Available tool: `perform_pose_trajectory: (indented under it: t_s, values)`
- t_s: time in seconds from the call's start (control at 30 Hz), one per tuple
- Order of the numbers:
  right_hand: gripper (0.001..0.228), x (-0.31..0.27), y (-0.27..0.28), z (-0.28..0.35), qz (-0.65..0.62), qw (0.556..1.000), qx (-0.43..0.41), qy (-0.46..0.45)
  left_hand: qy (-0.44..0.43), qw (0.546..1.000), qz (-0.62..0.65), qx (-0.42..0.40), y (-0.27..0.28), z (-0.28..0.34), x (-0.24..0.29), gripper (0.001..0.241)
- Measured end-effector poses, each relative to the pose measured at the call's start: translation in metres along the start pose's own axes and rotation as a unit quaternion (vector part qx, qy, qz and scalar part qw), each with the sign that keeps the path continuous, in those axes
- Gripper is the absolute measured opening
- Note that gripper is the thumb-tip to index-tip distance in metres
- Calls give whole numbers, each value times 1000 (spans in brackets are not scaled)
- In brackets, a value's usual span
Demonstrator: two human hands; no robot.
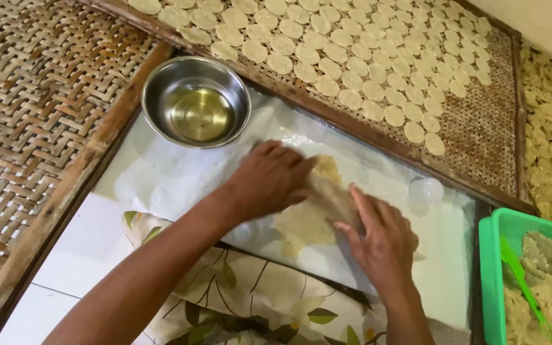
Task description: Flatten dough with a rolling pin and cut it into small circles using a circular mold.
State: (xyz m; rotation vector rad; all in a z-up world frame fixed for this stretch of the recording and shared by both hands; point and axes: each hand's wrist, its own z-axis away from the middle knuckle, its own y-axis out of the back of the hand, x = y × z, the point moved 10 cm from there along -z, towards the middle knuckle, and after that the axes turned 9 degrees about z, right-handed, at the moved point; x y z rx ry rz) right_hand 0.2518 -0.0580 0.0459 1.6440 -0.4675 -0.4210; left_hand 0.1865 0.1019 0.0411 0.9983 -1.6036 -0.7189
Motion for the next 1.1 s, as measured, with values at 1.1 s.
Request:
perform_pose_trajectory:
  t_s: [1.1]
  values:
    - [59,20,-18,-22,21,998,52,-22,-11,990,-136,29,-12,-67,-31,71]
